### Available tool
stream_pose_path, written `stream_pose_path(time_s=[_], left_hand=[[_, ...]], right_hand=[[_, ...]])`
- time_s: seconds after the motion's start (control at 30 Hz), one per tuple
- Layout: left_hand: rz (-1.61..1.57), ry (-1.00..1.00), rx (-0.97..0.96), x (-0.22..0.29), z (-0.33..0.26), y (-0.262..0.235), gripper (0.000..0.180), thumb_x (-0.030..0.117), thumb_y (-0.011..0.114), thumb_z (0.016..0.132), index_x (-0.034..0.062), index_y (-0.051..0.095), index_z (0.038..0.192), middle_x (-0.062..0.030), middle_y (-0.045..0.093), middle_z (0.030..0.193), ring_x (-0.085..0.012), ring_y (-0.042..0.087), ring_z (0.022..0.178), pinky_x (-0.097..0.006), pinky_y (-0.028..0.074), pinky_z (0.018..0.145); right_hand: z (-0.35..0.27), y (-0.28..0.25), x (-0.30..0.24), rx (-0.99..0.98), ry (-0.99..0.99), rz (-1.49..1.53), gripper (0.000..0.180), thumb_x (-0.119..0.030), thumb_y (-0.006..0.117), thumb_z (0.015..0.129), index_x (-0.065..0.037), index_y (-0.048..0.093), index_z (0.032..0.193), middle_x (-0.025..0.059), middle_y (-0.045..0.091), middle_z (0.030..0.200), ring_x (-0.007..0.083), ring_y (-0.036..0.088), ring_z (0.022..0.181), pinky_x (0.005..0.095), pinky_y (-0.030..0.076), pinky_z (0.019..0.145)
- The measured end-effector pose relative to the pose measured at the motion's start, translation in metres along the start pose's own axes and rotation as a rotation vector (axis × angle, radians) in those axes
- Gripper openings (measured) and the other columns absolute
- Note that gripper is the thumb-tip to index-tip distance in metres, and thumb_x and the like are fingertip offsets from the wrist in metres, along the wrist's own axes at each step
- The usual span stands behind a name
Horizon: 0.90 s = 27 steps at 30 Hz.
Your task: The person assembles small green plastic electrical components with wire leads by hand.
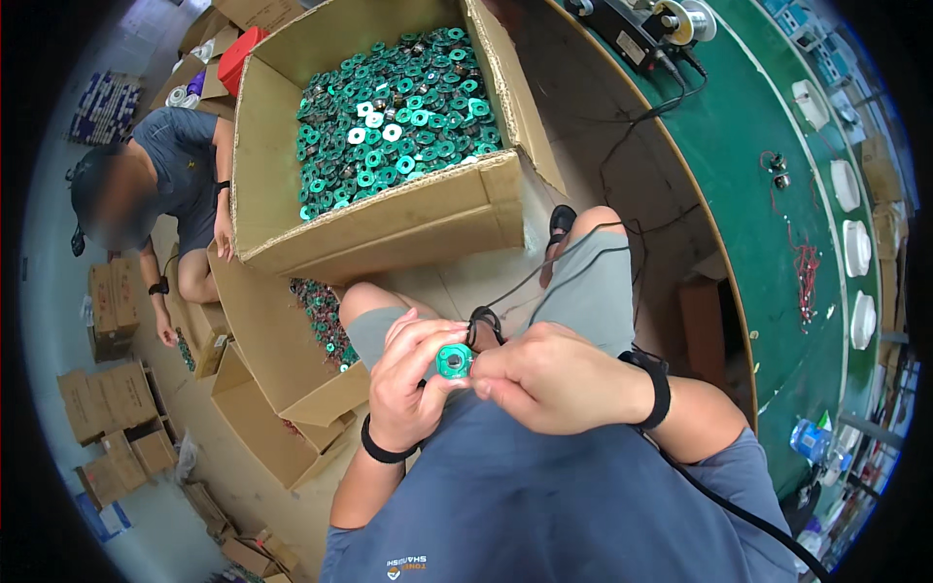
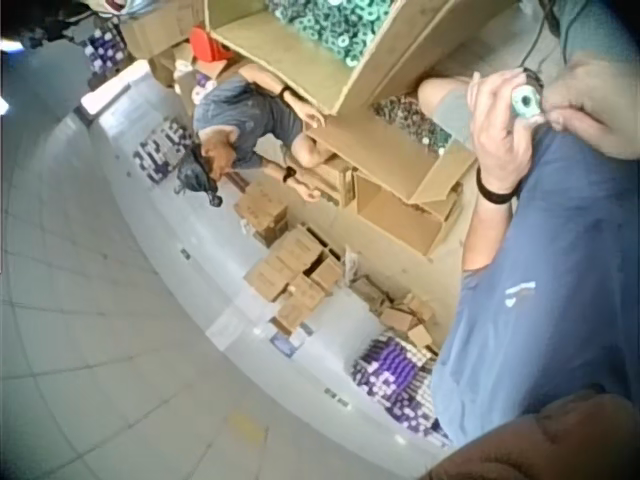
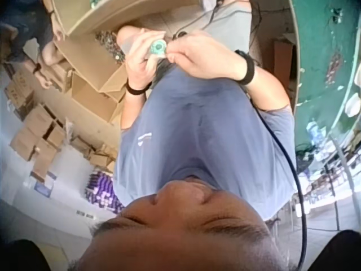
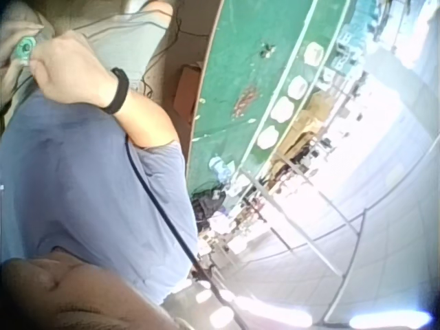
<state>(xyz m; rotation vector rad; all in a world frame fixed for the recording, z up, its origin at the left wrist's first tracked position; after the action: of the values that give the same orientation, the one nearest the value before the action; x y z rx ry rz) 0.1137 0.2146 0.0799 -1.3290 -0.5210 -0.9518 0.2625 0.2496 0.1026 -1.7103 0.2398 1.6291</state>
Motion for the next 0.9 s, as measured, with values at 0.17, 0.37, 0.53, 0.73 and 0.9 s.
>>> stream_pose_path(time_s=[0.17,0.37,0.53,0.73,0.9], left_hand=[[0.005,-0.008,-0.003,-0.007,-0.006,0.003,0.039,0.022,0.08,0.079,0.005,0.071,0.112,-0.0106,0.07,0.112,-0.0308,0.067,0.105,-0.053,0.043,0.105],[0.043,0.018,0.015,-0.005,-0.005,-0.001,0.038,0.024,0.08,0.08,0.0046,0.071,0.111,-0.0102,0.071,0.111,-0.0305,0.067,0.105,-0.053,0.042,0.105],[0.0,0.039,0.014,-0.006,-0.008,-0.001,0.038,0.024,0.081,0.08,0.0047,0.071,0.112,-0.0099,0.071,0.112,-0.0301,0.068,0.105,-0.052,0.043,0.105],[-0.06,0.043,-0.038,-0.01,-0.012,0.011,0.042,0.028,0.082,0.079,0.0033,0.07,0.111,-0.0113,0.072,0.11,-0.03,0.069,0.103,-0.053,0.044,0.105],[-0.048,-0.015,0.007,-0.014,-0.008,0.011,0.043,0.03,0.082,0.08,0.0014,0.07,0.11,-0.0133,0.072,0.109,-0.0306,0.069,0.103,-0.053,0.044,0.106]], right_hand=[[-0.005,-0.008,0.026,0.094,0.2,0.111,0.012,-0.008,0.06,0.088,-0.003,0.062,0.077,0.0201,0.061,0.067,0.043,0.063,0.07,0.05,0.049,0.067],[0.001,-0.011,0.033,0.044,0.181,0.011,0.008,-0.002,0.059,0.086,-0.004,0.066,0.085,0.0147,0.067,0.071,0.0341,0.067,0.069,0.0422,0.053,0.064],[-0.002,-0.006,0.027,0.017,0.089,0.047,0.011,-0.005,0.059,0.09,-0.003,0.066,0.083,0.014,0.065,0.067,0.0334,0.065,0.061,0.04,0.05,0.057],[-0.007,-0.004,0.017,-0.022,0.137,0.112,0.013,-0.009,0.06,0.088,-0.001,0.064,0.078,0.0212,0.063,0.069,0.042,0.064,0.071,0.0487,0.05,0.066],[-0.014,-0.007,0.027,-0.032,0.193,0.101,0.011,-0.008,0.06,0.087,-0.002,0.063,0.078,0.0193,0.064,0.073,0.0411,0.064,0.074,0.0489,0.05,0.066]])
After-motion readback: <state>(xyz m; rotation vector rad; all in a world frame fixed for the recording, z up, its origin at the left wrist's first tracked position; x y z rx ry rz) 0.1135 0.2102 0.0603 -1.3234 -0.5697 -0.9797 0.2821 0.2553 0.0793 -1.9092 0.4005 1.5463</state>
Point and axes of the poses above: each hand's wrist, its own z-axis towards the middle knuckle, its own y-axis out of the palm, x = y × z, the point moved 7 cm from there along z, towards the middle knuckle
